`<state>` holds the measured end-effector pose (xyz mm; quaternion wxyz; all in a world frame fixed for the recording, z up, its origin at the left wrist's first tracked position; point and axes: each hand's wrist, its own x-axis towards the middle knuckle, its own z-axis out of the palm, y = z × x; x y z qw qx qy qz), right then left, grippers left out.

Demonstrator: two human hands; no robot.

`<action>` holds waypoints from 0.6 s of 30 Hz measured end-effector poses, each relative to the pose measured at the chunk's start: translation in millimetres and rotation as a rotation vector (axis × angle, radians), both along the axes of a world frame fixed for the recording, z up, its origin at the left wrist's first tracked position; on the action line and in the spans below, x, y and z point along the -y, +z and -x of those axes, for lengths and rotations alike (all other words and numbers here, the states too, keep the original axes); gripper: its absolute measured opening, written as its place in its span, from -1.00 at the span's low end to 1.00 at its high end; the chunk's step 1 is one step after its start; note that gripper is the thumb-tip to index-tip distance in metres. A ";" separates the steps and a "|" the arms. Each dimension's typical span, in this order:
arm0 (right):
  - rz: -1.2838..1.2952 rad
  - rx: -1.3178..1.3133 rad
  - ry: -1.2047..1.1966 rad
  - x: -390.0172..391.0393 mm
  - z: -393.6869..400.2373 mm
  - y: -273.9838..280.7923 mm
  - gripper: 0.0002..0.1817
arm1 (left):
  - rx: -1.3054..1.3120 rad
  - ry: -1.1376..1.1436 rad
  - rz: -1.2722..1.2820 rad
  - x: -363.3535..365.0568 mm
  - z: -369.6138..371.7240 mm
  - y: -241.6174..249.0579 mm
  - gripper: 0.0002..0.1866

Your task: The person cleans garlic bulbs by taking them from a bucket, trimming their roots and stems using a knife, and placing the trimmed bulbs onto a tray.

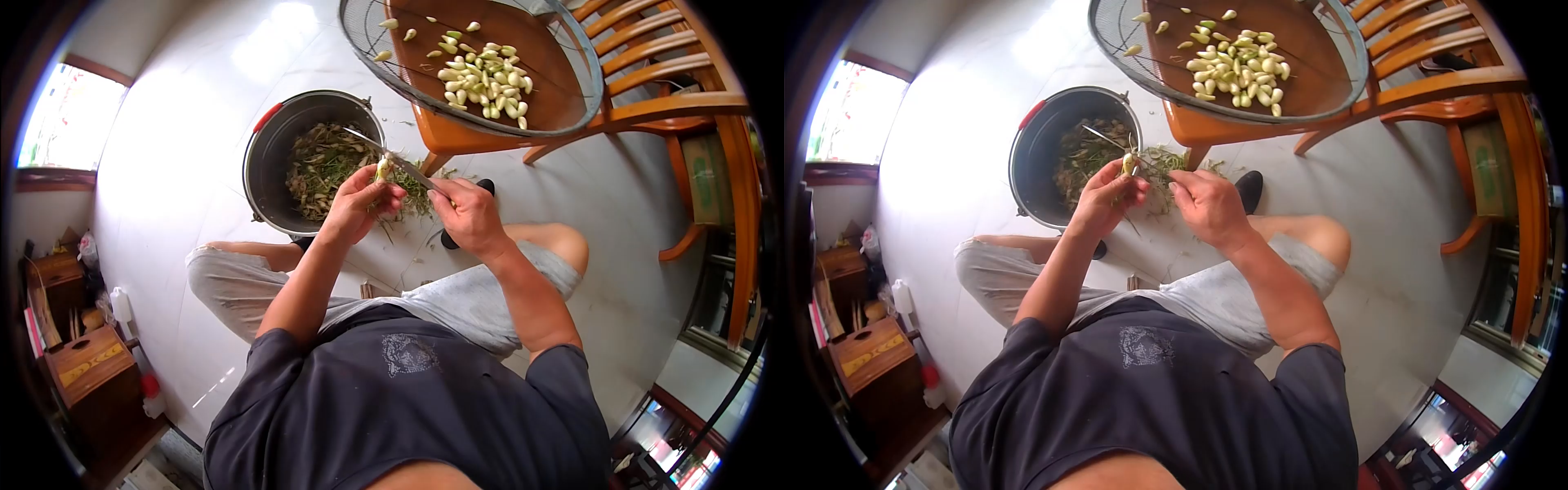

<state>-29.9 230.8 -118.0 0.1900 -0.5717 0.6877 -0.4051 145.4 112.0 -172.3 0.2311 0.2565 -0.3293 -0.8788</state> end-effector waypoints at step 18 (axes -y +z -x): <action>0.151 -0.497 -0.005 -22.4 4.4 -13.7 -0.73 | 0.182 0.034 0.312 -19.1 24.3 5.0 -0.81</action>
